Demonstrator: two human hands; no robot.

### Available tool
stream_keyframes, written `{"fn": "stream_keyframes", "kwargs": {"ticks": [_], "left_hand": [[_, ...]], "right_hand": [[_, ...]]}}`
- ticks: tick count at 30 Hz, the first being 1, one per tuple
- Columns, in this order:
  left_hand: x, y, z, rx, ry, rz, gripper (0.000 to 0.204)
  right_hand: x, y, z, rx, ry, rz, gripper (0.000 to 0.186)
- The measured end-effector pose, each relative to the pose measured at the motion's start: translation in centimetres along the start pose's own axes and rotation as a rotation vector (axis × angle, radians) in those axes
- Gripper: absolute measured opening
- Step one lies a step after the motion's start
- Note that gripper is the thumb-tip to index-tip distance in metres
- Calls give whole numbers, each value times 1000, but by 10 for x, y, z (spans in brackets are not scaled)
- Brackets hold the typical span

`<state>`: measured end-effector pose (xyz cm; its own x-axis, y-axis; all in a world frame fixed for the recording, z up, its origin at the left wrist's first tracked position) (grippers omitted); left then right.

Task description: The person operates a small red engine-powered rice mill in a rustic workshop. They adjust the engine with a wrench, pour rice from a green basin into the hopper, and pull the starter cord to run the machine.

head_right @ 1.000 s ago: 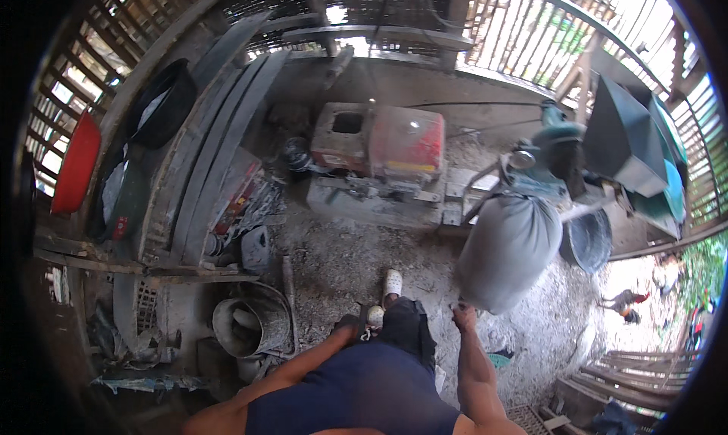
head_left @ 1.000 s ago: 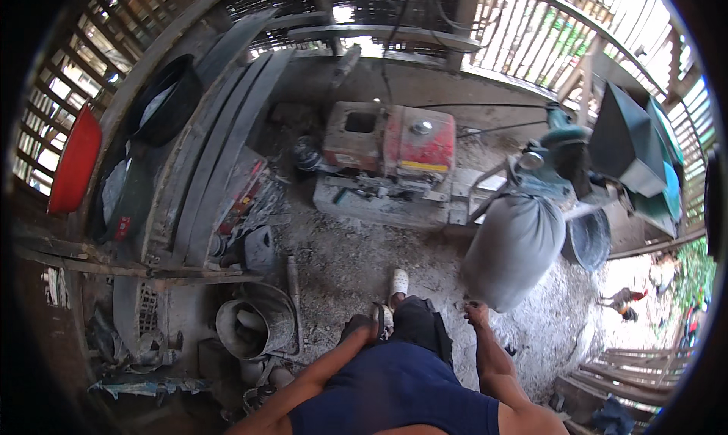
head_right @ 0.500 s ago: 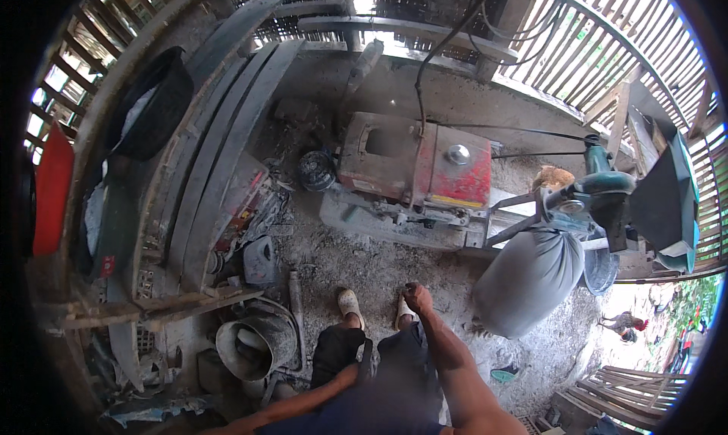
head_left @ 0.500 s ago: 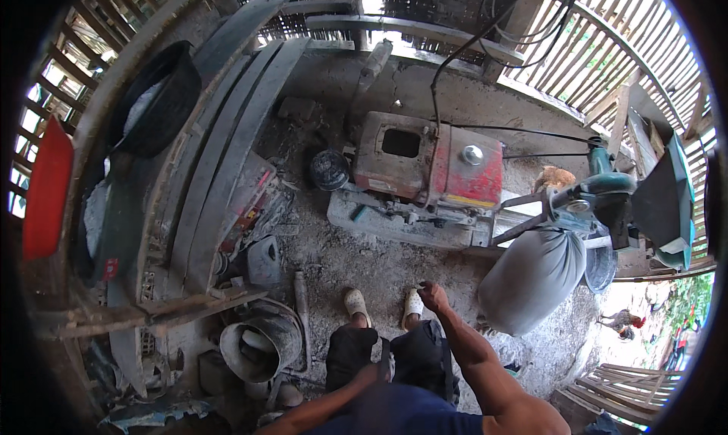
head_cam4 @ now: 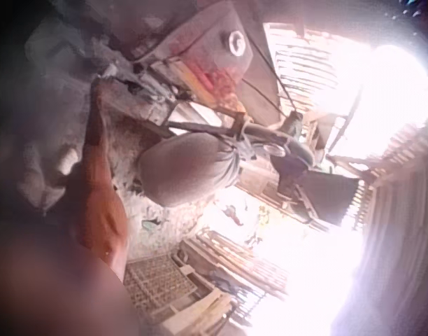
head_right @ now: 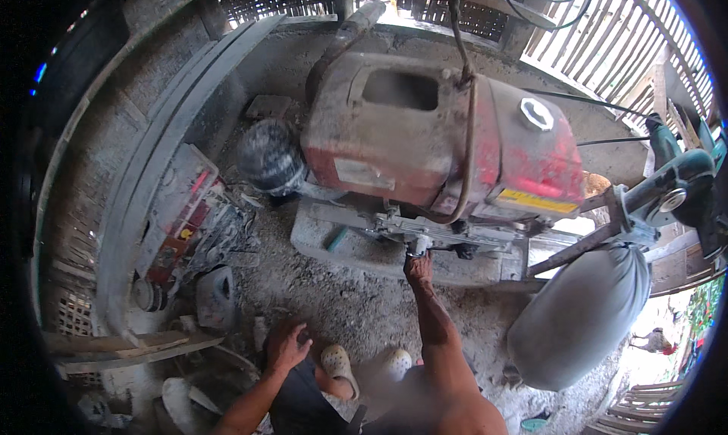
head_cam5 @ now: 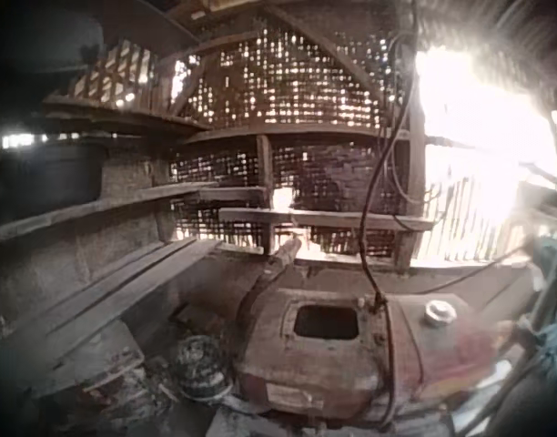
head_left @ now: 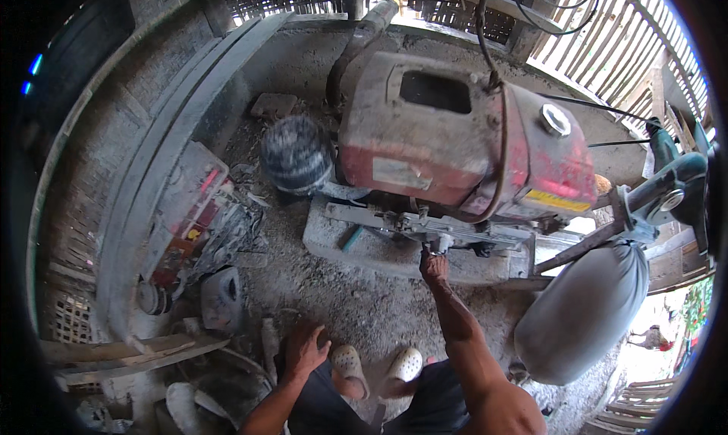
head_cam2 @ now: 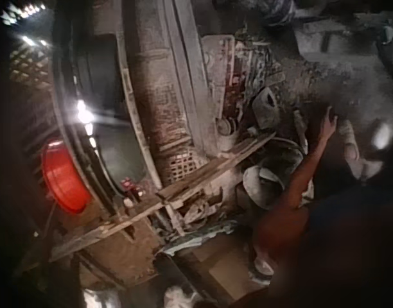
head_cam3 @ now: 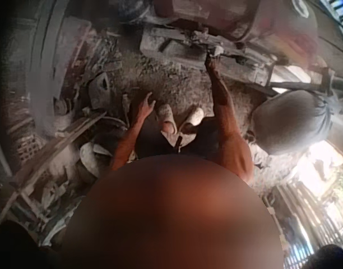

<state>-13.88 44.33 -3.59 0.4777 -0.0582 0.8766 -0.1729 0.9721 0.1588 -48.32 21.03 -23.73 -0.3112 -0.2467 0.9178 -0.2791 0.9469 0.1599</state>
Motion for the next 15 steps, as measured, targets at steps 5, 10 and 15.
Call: {"fn": "stream_keyframes", "kwargs": {"ticks": [5, 10, 15], "left_hand": [[-40, -61, -37, 21, 21, 140, 34], [-66, -102, -45, 26, 119, 257, 34], [-96, -126, -42, 73, 102, 121, 31]], "right_hand": [[-7, -20, 29, 284, 326, 640, 38], [29, 14, 12, 159, 70, 463, 28], [102, 97, -44, 100, -322, 773, 12]]}}
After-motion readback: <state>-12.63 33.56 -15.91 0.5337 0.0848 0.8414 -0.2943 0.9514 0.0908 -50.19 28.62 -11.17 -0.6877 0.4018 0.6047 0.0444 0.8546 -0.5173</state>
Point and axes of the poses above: each hand's wrist, its own y-axis away from the middle knuckle, its own x-axis out of the back of the hand, z = x × y, the point moved 6 cm from there along -y, towards the middle knuckle, and after that the axes turned 14 degrees about x, right-handed, at the moved point
